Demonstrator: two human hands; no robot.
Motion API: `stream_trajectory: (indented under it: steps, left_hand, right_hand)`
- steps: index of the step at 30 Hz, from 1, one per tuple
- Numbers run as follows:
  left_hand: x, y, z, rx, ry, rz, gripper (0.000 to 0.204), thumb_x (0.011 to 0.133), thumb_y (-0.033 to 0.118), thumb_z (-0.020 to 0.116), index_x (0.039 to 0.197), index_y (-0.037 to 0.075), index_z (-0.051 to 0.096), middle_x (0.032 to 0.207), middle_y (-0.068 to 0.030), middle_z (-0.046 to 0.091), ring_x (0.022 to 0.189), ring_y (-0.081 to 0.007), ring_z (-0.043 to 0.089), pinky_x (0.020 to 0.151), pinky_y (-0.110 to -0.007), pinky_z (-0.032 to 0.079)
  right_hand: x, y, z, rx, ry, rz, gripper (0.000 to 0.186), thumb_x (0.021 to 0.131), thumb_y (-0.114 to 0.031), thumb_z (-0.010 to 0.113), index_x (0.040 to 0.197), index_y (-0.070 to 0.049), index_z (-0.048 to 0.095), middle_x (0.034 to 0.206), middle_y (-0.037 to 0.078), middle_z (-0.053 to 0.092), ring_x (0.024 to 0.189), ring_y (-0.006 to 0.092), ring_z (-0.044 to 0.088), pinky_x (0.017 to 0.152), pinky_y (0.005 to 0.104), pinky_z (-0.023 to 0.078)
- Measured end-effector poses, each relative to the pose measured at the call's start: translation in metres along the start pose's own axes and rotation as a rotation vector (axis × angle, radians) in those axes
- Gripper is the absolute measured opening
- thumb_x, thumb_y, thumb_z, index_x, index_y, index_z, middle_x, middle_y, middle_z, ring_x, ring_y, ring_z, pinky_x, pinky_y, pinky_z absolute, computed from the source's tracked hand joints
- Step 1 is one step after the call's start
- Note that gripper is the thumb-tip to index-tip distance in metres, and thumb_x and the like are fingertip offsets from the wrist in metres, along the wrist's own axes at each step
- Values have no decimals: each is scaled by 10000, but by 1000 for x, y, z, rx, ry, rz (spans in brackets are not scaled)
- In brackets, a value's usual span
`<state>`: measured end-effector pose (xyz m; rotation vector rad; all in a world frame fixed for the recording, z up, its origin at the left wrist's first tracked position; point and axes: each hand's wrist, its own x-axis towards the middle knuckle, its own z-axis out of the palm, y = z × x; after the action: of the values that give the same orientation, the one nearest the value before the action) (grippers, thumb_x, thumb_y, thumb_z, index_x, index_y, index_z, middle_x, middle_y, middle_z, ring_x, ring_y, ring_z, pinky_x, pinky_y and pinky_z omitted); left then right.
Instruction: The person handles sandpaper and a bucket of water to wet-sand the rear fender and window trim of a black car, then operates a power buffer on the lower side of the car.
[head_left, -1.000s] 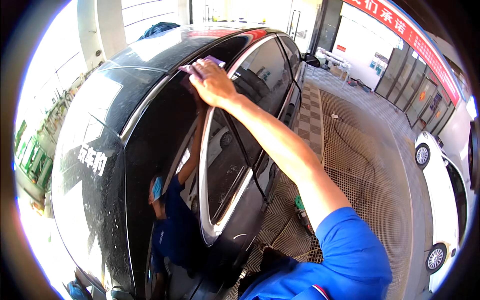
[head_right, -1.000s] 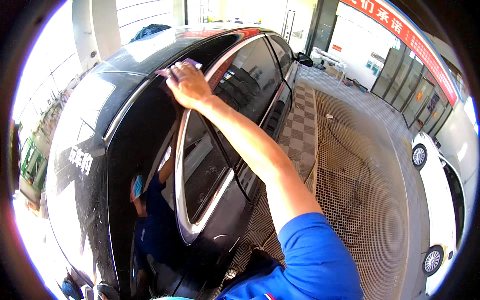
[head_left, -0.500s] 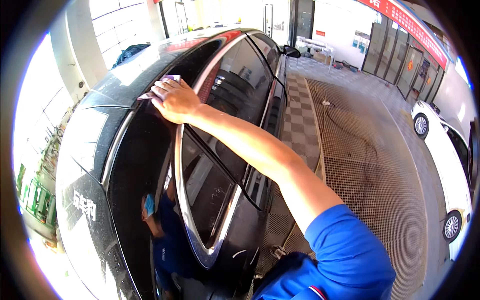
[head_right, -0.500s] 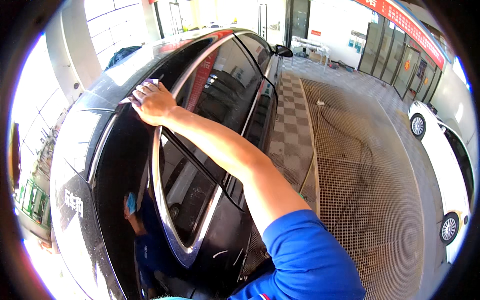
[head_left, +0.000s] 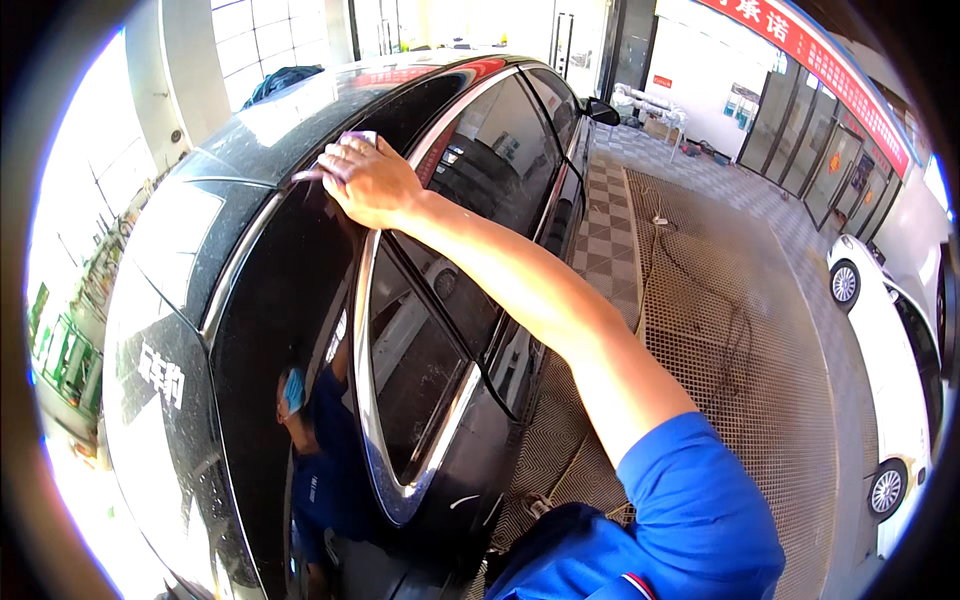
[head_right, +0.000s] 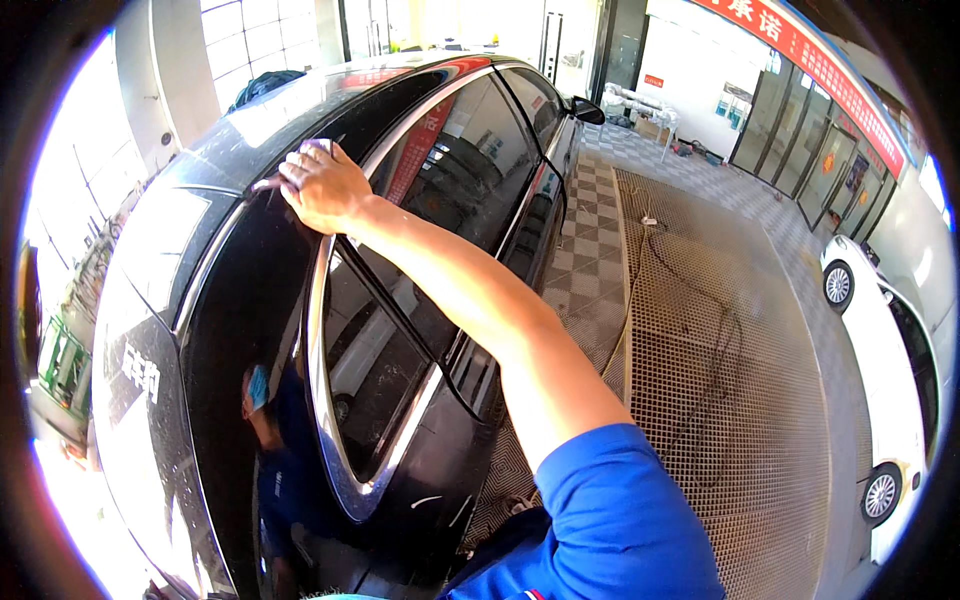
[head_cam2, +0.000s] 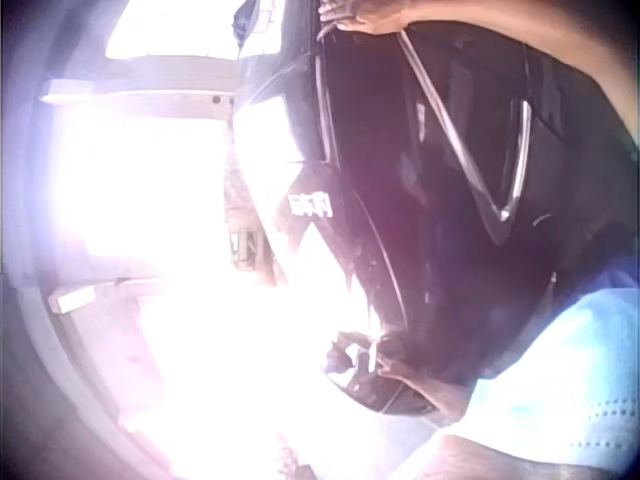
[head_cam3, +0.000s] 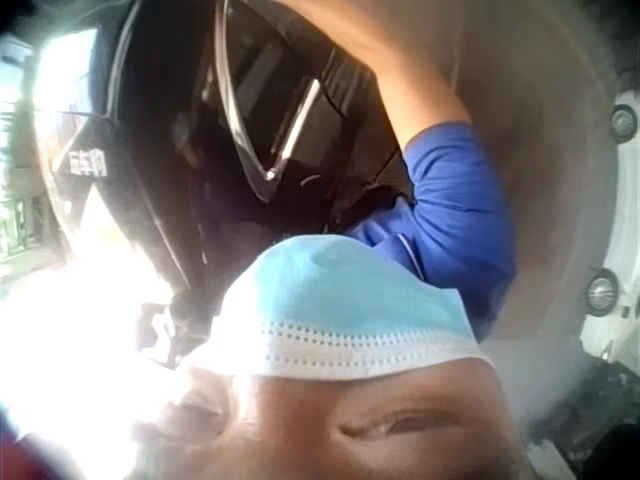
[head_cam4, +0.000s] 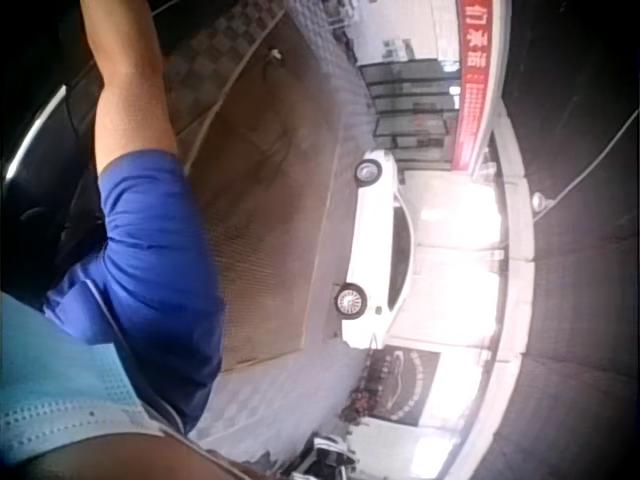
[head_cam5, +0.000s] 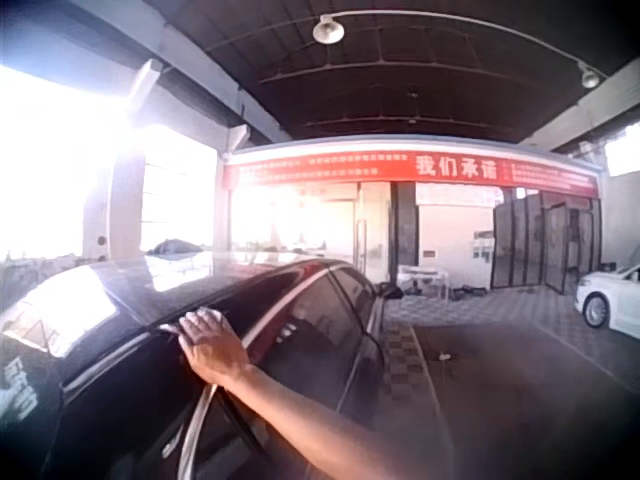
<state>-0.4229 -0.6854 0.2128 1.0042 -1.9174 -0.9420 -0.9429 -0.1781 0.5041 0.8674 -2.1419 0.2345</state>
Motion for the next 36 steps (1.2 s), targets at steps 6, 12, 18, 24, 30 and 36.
stream_trajectory:
  steps: [6, 12, 18, 24, 30, 36]
  left_hand:
    - [-4, -3, -5, -1, 21, -7, 410, 1047, 292, 590, 1362, 31, 626, 1079, -201, 693, 903, -284, 655, 805, -420, 552]
    - [-5, 4, 7, 14, 10, 13, 422, 1045, 308, 595, 1348, 17, 630, 1068, -201, 694, 898, -280, 652, 806, -419, 548]
    - [-7, -1, -5, 16, 26, 4, 435, 1043, 324, 600, 1335, 4, 635, 1057, -200, 695, 894, -275, 648, 807, -418, 543]
    - [-13, -14, -24, 0, 64, -20, 451, 1040, 341, 605, 1322, -10, 640, 1046, -200, 696, 890, -271, 644, 809, -416, 539]
    - [-22, -29, -46, 17, 102, -53, 468, 1038, 357, 610, 1308, -24, 645, 1034, -199, 697, 886, -266, 641, 810, -415, 535]
    - [-29, -36, -50, 20, 119, -62, 486, 1036, 373, 615, 1295, -37, 649, 1023, -199, 698, 882, -262, 637, 811, -414, 531]
  right_hand:
    - [-14, -10, 2, 61, 92, -56, 539, 1096, -415, 391, 1463, -57, 554, 1518, 148, 557, 1470, 307, 452, 1259, 496, 246]
    - [-11, -26, 11, 37, 95, 56, 552, 1097, -436, 383, 1469, -70, 563, 1547, 126, 541, 1499, 313, 414, 1250, 509, 261]
    - [6, -23, 2, 64, 50, 78, 510, 1089, -411, 427, 1399, -49, 609, 1490, 126, 585, 1447, 314, 473, 1234, 495, 280]
    - [4, -5, -6, -61, -23, -27, 521, 1110, -400, 362, 1474, -77, 547, 1544, 139, 539, 1493, 301, 423, 1260, 487, 243]
    - [-14, -6, -6, 21, -47, -113, 556, 1123, -421, 323, 1531, -79, 482, 1603, 109, 479, 1535, 312, 363, 1281, 520, 205]
    - [-22, -17, -14, -131, 95, -206, 495, 1105, -370, 378, 1431, -62, 588, 1535, 117, 554, 1461, 317, 468, 1254, 461, 266]
